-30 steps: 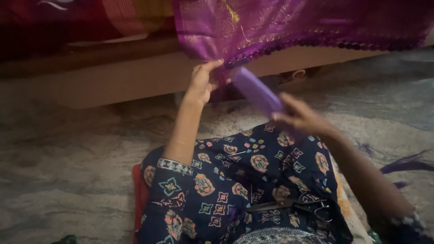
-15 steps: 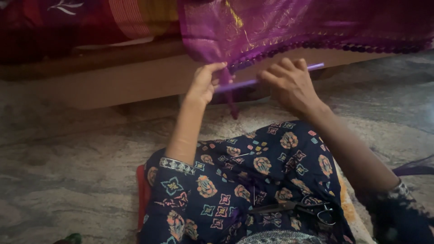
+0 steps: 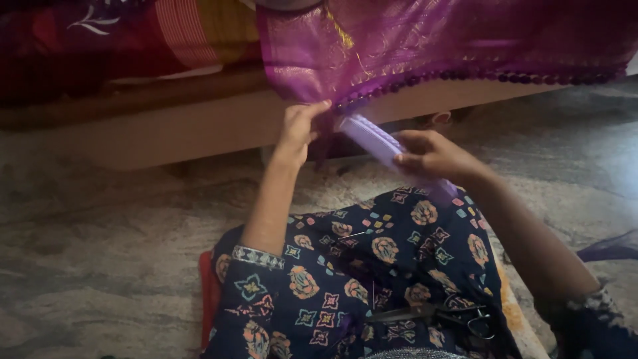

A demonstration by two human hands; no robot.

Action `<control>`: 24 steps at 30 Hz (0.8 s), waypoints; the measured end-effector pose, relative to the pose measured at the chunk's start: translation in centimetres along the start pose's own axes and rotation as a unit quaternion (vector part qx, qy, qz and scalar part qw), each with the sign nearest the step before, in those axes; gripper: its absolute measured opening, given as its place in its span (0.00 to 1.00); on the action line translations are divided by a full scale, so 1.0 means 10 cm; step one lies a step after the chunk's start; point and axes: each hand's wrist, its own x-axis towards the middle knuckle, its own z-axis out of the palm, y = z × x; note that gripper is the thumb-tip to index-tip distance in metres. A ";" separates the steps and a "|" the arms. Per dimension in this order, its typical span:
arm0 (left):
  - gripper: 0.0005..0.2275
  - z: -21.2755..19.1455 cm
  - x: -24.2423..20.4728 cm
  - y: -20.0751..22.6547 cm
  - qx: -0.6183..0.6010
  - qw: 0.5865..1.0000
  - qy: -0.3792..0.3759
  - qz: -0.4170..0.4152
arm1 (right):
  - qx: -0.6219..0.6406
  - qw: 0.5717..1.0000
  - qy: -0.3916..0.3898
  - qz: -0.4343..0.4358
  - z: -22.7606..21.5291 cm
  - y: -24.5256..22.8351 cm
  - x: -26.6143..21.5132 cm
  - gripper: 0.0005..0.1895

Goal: Braid purple thread or fabric into tassels on the edge of a pink cloth.

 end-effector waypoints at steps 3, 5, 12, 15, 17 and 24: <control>0.08 -0.03 -0.03 -0.06 0.082 0.978 -0.066 0.180 | 0.117 0.985 -0.034 0.122 -0.08 -0.31 0.06 0.24; 0.08 0.02 -0.10 0.01 0.202 0.950 -0.013 0.239 | 0.105 0.989 -0.027 0.097 -0.13 -0.28 0.23 0.24; 0.08 0.02 -0.20 0.04 0.180 0.945 -0.051 0.270 | 0.308 0.946 -0.080 0.059 -0.22 -0.33 0.32 0.23; 0.09 -0.02 -0.12 -0.06 0.128 0.965 -0.059 0.221 | 0.309 0.945 -0.094 0.060 -0.25 -0.36 0.31 0.23; 0.09 -0.03 -0.09 -0.10 0.073 0.975 -0.075 0.197 | 0.264 0.957 -0.092 0.077 -0.25 -0.38 0.32 0.22; 0.10 -0.02 -0.11 -0.10 0.076 0.984 -0.066 0.150 | 0.109 0.985 -0.095 0.096 -0.02 0.21 0.41 0.22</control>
